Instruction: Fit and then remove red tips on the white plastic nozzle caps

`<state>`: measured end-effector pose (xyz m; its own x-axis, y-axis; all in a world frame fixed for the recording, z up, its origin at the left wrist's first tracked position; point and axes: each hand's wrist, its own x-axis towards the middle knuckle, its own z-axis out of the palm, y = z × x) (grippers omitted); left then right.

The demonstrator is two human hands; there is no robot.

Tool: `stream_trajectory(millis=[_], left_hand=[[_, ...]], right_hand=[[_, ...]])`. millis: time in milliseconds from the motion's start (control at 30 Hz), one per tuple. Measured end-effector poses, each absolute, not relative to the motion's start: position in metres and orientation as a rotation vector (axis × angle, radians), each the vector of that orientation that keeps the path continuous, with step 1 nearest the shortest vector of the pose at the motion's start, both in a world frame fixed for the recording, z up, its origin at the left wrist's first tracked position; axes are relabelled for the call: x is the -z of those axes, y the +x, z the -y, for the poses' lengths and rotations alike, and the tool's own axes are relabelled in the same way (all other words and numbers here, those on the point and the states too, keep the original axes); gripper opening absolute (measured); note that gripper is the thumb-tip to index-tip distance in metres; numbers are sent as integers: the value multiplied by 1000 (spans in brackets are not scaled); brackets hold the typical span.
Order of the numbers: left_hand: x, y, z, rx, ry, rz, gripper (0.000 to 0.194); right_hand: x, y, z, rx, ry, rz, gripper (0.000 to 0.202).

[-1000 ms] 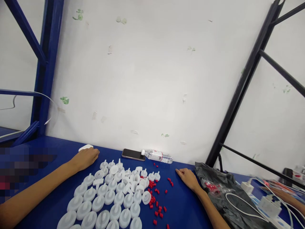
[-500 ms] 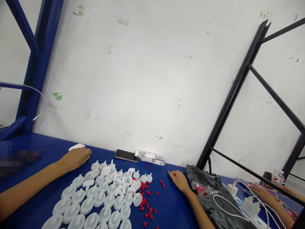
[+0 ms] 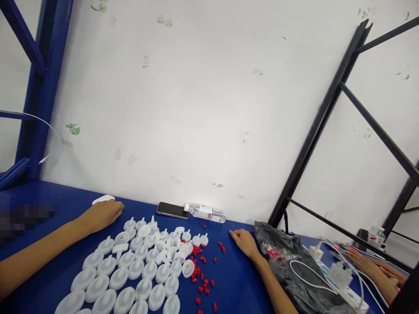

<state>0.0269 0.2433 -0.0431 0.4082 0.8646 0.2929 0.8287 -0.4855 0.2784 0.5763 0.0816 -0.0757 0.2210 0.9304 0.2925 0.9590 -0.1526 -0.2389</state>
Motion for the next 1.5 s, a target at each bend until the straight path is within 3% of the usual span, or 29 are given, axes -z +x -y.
stream_trajectory(millis=[333,500,667,1000,1167,1500], left_hand=[[33,29,-235,-534,2575,-1623,27],[19,28,-228,-543,2391,-1420,41],[4,25,-219,-403,2171,-1126,59],[13,31,-220,-395,2210,-983,51],[20,32,-225,-461,2213,-995,49],[24,36,-223,-662,2011,-1121,51]], right_hand=[[77,579,-82,86,-2185,1763,52],[79,584,-84,67,-2191,1756,46],[79,583,-85,68,-2169,1734,52],[68,567,-76,-23,-2058,1693,59],[51,549,-69,-229,-1931,1695,65],[34,506,-57,-538,-1739,1834,42]])
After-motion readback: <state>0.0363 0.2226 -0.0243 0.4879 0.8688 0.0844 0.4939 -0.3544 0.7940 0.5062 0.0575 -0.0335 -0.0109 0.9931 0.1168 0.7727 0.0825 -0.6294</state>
